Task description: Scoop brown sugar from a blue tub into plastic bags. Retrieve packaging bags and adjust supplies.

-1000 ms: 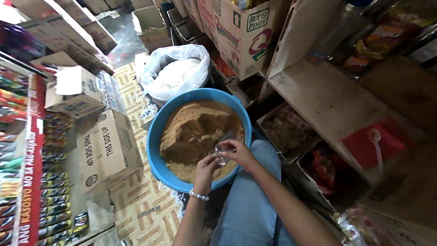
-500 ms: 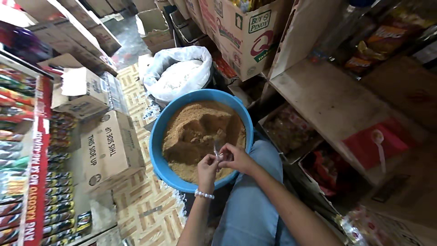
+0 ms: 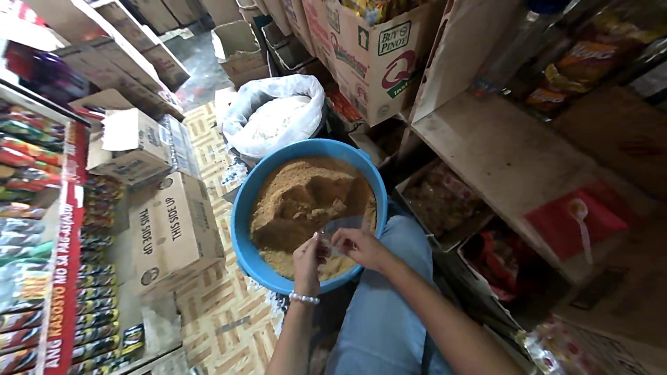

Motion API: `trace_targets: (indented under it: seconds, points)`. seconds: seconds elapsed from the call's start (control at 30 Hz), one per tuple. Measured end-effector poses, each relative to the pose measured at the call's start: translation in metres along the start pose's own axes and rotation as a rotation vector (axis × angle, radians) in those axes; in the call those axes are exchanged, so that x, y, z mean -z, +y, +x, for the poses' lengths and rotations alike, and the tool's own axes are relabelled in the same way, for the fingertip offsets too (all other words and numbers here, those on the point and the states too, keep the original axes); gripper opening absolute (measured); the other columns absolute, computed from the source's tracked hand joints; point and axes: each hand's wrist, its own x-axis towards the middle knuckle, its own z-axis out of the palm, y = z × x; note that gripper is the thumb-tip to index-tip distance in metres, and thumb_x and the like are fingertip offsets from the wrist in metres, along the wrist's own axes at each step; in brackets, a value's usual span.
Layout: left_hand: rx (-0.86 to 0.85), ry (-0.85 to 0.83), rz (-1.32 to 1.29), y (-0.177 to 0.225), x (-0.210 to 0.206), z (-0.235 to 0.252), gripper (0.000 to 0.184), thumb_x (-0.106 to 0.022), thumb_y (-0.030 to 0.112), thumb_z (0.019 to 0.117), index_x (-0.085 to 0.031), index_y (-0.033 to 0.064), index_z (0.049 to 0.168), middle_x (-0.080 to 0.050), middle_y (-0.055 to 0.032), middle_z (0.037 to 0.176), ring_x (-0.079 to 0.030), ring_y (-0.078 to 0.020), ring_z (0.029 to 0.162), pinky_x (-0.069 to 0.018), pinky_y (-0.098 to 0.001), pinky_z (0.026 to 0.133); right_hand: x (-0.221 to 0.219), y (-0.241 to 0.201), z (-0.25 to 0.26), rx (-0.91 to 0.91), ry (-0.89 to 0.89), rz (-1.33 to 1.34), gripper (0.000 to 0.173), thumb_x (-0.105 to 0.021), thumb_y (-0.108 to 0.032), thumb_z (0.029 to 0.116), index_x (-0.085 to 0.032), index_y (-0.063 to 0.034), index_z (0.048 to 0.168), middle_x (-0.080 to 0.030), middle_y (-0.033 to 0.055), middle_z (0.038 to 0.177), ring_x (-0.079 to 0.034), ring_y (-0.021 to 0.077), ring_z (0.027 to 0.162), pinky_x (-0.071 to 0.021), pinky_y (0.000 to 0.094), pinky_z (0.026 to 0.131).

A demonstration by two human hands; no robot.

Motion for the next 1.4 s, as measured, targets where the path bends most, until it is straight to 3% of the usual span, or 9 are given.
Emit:
trace_targets:
  seconds: [0.17, 0.33, 0.6, 0.73, 0.87, 1.03, 1.17, 1.3, 1.4]
  points:
    - [-0.347, -0.005, 0.48, -0.01, 0.004, 0.005, 0.034, -0.049, 0.011, 0.106, -0.069, -0.0042, 0.084, -0.063, -0.0014, 0.068, -0.06, -0.0023, 0.061, -0.0512, -0.0206, 0.063, -0.008, -0.004, -0.001, 0.004, -0.112, -0.258, 0.045, -0.05, 0.003, 0.1005, -0.061, -0.0095, 0.143, -0.066, 0.0249, 0.122, -0.064, 0.0408, 0.114, -0.0486, 0.0565, 0.101]
    - [-0.596, 0.051, 0.845, -0.005, 0.012, 0.007, 0.032, -0.057, 0.012, 0.1024, -0.071, -0.0098, 0.083, -0.069, -0.0206, 0.077, -0.069, -0.0302, 0.073, -0.0558, -0.0476, 0.075, -0.013, -0.001, -0.002, 0.021, 0.073, -0.266, 0.04, -0.051, 0.005, 0.0988, -0.066, -0.0046, 0.134, -0.069, 0.0238, 0.116, -0.068, 0.0378, 0.107, -0.0535, 0.0509, 0.095]
    - [-0.564, 0.035, 1.037, -0.004, 0.013, -0.001, 0.029, -0.063, 0.014, 0.0987, -0.071, -0.0086, 0.082, -0.068, -0.0226, 0.078, -0.068, -0.0377, 0.076, -0.0527, -0.0566, 0.075, -0.014, -0.013, 0.003, -0.212, 0.0, -0.387, 0.061, -0.048, 0.0, 0.1037, -0.035, -0.0155, 0.162, -0.061, 0.0232, 0.135, -0.061, 0.0393, 0.124, -0.0474, 0.0531, 0.105]
    - [-0.6, 0.056, 1.041, -0.014, 0.018, -0.002, 0.026, -0.065, 0.012, 0.0967, -0.071, -0.0091, 0.083, -0.068, -0.0232, 0.079, -0.068, -0.0385, 0.075, -0.0543, -0.0555, 0.074, -0.017, -0.009, 0.002, -0.212, 0.078, -0.439, 0.061, -0.052, -0.008, 0.1032, -0.035, -0.0147, 0.162, -0.062, 0.0227, 0.134, -0.06, 0.0402, 0.124, -0.0478, 0.053, 0.104]
    - [-0.73, 0.134, 0.871, -0.019, 0.032, -0.001, 0.018, -0.069, -0.008, 0.0832, -0.068, -0.0126, 0.101, -0.068, -0.0276, 0.097, -0.069, -0.0363, 0.08, -0.0583, -0.0493, 0.075, -0.017, -0.012, 0.002, -0.225, -0.005, -0.543, 0.037, -0.051, -0.014, 0.1049, -0.061, -0.0094, 0.141, -0.06, 0.0239, 0.135, -0.057, 0.0416, 0.127, -0.0459, 0.0557, 0.105]
    - [-0.801, 0.07, 0.834, -0.017, 0.046, 0.001, 0.02, -0.058, -0.017, 0.0803, -0.074, -0.0056, 0.085, -0.069, -0.0258, 0.106, -0.07, -0.0373, 0.092, -0.0575, -0.0499, 0.081, -0.023, -0.008, -0.001, -0.024, -0.028, -0.614, 0.027, -0.055, -0.02, 0.1062, -0.07, -0.0082, 0.125, -0.065, 0.0234, 0.124, -0.061, 0.0428, 0.119, -0.0466, 0.0594, 0.098]
    - [-0.468, 0.02, 1.132, -0.004, 0.034, -0.008, 0.034, -0.052, -0.012, 0.0934, -0.076, 0.0032, 0.112, -0.069, -0.0229, 0.12, -0.068, -0.0448, 0.105, -0.0533, -0.0618, 0.088, -0.031, 0.006, -0.006, 0.332, 0.074, -0.603, 0.018, -0.06, -0.01, 0.1012, -0.076, -0.0057, 0.109, -0.071, 0.0195, 0.109, -0.068, 0.0395, 0.106, -0.0548, 0.055, 0.089]
    - [-0.507, 0.081, 1.04, -0.012, 0.021, -0.004, 0.05, -0.061, -0.009, 0.0909, -0.06, 0.0003, 0.14, -0.067, -0.0288, 0.121, -0.068, -0.0469, 0.104, -0.0532, -0.0616, 0.091, -0.035, 0.011, -0.009, 0.512, 0.126, -0.644, 0.013, -0.064, 0.001, 0.0937, -0.076, -0.0047, 0.094, -0.072, 0.0156, 0.109, -0.069, 0.0351, 0.103, -0.0579, 0.0502, 0.084]
    - [-0.587, 0.076, 0.928, -0.01, 0.02, 0.001, 0.054, -0.064, -0.013, 0.0853, -0.057, -0.0087, 0.139, -0.069, -0.0309, 0.113, -0.069, -0.0439, 0.101, -0.0541, -0.0552, 0.092, -0.035, 0.011, -0.009, 0.495, 0.094, -0.683, 0.014, -0.065, 0.006, 0.0904, -0.075, -0.0028, 0.094, -0.072, 0.0155, 0.114, -0.069, 0.0355, 0.105, -0.0582, 0.0505, 0.084]
